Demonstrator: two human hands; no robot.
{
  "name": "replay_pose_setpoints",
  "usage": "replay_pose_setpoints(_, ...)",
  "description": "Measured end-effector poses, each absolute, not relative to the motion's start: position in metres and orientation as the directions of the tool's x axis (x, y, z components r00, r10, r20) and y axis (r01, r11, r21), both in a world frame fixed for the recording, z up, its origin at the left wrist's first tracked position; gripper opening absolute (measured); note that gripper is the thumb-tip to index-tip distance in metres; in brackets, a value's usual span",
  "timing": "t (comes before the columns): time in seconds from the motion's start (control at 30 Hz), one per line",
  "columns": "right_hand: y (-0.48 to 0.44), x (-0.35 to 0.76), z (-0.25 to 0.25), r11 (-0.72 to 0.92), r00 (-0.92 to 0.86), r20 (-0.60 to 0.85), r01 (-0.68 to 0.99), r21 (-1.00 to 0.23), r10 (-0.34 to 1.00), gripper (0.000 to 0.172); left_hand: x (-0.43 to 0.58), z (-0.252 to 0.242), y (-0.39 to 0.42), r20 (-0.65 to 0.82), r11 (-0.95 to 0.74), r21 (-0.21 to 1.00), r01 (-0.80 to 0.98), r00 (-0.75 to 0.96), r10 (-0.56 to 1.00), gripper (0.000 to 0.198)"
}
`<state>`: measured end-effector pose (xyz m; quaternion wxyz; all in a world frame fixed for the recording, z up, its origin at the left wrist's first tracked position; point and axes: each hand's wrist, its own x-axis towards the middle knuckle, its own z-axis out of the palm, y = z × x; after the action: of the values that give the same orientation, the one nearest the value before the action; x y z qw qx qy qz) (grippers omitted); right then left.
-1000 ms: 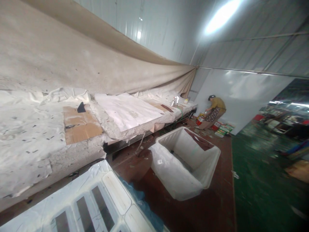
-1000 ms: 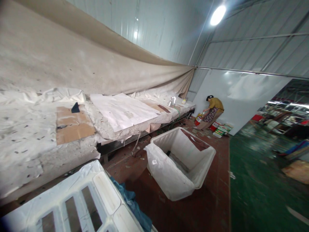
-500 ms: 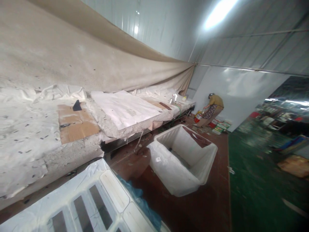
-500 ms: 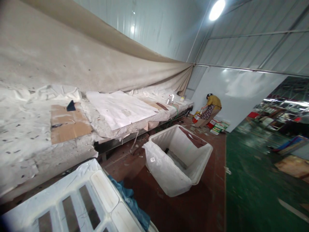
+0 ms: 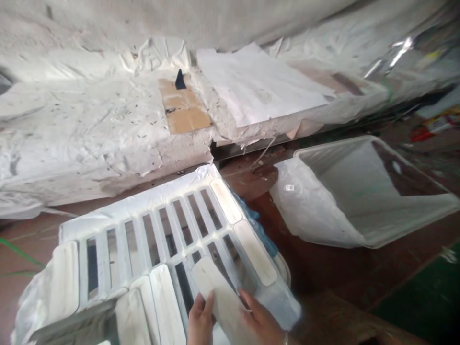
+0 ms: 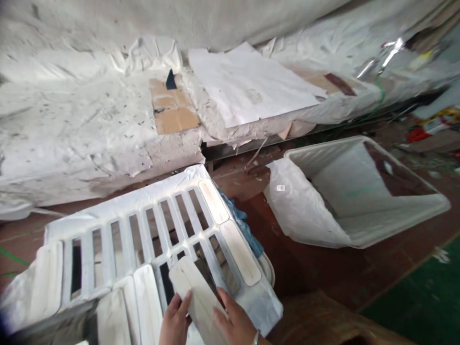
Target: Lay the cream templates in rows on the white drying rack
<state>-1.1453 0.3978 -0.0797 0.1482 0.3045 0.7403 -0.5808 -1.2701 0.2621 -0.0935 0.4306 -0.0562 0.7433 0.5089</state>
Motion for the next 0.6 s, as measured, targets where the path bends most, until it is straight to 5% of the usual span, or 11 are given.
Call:
replay_pose_setpoints(0.07, 0.388, -1.149, -0.076, 0.214, -0.765, -0.616, 0.644, -0.734, 0.189, 0.096, -1.261, -0.092, 0.267, -0.753, 0.258, 0.64, -0.724, -0.522, 0.401, 0.05)
replay_pose_setpoints(0.13, 0.383, -1.153, -0.072, 0.265, -0.721, -0.626, 0.692, -0.672, 0.297, 0.111, -1.255, -0.083, 0.278, -0.759, 0.221, 0.603, -0.766, -0.466, 0.454, 0.05)
replay_pose_setpoints(0.27, 0.397, -1.159, -0.07, 0.251, -0.683, -0.505, 0.694, -0.675, 0.528, 0.097, -1.251, -0.068, 0.305, -0.624, 0.269, 0.721, -0.639, -0.429, 0.653, 0.047)
replay_pose_setpoints(0.4, 0.443, -1.16, -0.074, 0.121, -0.693, -0.556, 0.668, -0.734, 0.458, 0.089, -1.253, -0.09, 0.317, -0.538, 0.294, 0.827, -0.479, -0.524, 0.66, 0.05)
replay_pose_setpoints(0.5, 0.479, -1.165, -0.081, 0.1, -0.727, -0.591, 0.656, -0.748, 0.349, 0.088, -1.251, -0.125, 0.318, -0.646, 0.426, 0.762, -0.488, -0.529, 0.549, 0.059)
replay_pose_setpoints(0.6, 0.504, -1.181, -0.094, 0.147, -0.727, -0.615, 0.674, -0.724, 0.305, 0.091, -1.254, -0.151, 0.322, -0.784, 0.486, 0.597, -0.639, -0.334, 0.524, 0.064)
